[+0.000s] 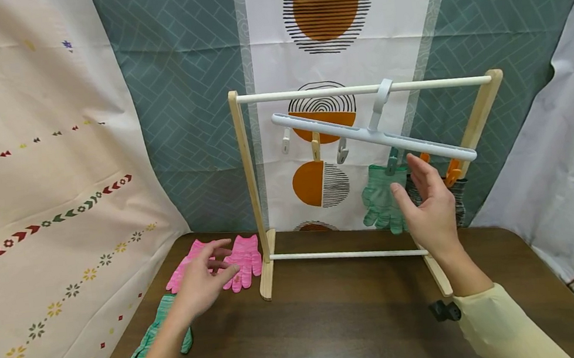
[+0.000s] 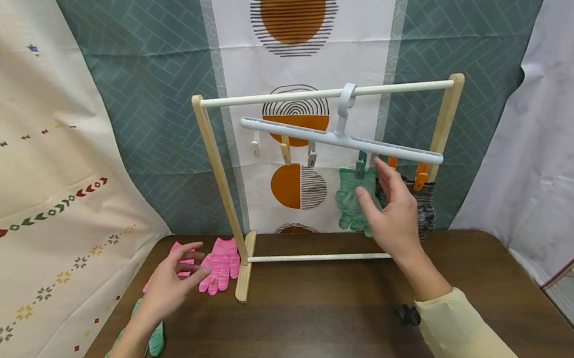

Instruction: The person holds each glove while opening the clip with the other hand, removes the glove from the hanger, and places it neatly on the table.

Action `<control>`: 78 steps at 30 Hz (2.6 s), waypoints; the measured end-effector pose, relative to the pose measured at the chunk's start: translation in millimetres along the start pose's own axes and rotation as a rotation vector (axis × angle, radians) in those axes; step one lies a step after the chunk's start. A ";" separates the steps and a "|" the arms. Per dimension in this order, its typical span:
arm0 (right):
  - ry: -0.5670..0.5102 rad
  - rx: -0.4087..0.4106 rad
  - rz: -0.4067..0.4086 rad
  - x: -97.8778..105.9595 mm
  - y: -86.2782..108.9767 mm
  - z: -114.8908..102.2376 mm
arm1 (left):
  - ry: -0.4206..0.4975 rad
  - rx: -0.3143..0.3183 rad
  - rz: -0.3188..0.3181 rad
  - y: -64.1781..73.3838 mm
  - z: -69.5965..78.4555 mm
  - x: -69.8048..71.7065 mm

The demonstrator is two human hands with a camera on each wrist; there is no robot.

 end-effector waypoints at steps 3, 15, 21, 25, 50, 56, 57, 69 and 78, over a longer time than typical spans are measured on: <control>0.040 -0.013 -0.016 -2.2 -2.6 -0.6 | 0.038 -0.014 -0.008 -3.9 7.6 -9.4; 0.195 -0.084 -0.062 -9.4 -17.2 -1.5 | 0.162 -0.036 -0.053 -14.8 33.3 -33.7; 0.186 -0.122 -0.037 -13.7 -23.6 1.5 | 0.183 -0.077 -0.075 -21.8 48.0 -44.5; 0.162 -0.151 -0.011 -17.9 -27.4 4.3 | 0.211 -0.110 -0.095 -28.3 57.4 -53.4; 0.015 -0.215 0.040 -24.6 -27.4 0.2 | 0.347 -0.192 -0.158 -62.7 92.8 -103.1; -0.013 -0.223 0.040 -26.7 -27.7 -1.2 | 0.342 -0.194 -0.155 -72.0 102.2 -113.1; -0.015 -0.224 0.039 -27.1 -27.7 -1.3 | 0.350 -0.200 -0.156 -74.4 103.3 -115.5; -0.012 -0.249 0.045 -29.7 -25.8 -8.4 | 0.422 -0.254 -0.209 -99.3 126.6 -145.8; 0.001 -0.251 0.052 -29.9 -24.9 -15.4 | 0.406 -0.251 -0.210 -113.7 140.9 -165.1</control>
Point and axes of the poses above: each hand's wrist, its own y-axis away from the middle knuckle, its own x-axis out of the back of the hand, z = x × y, the point moved 1 cm from there along -y, towards the middle knuckle
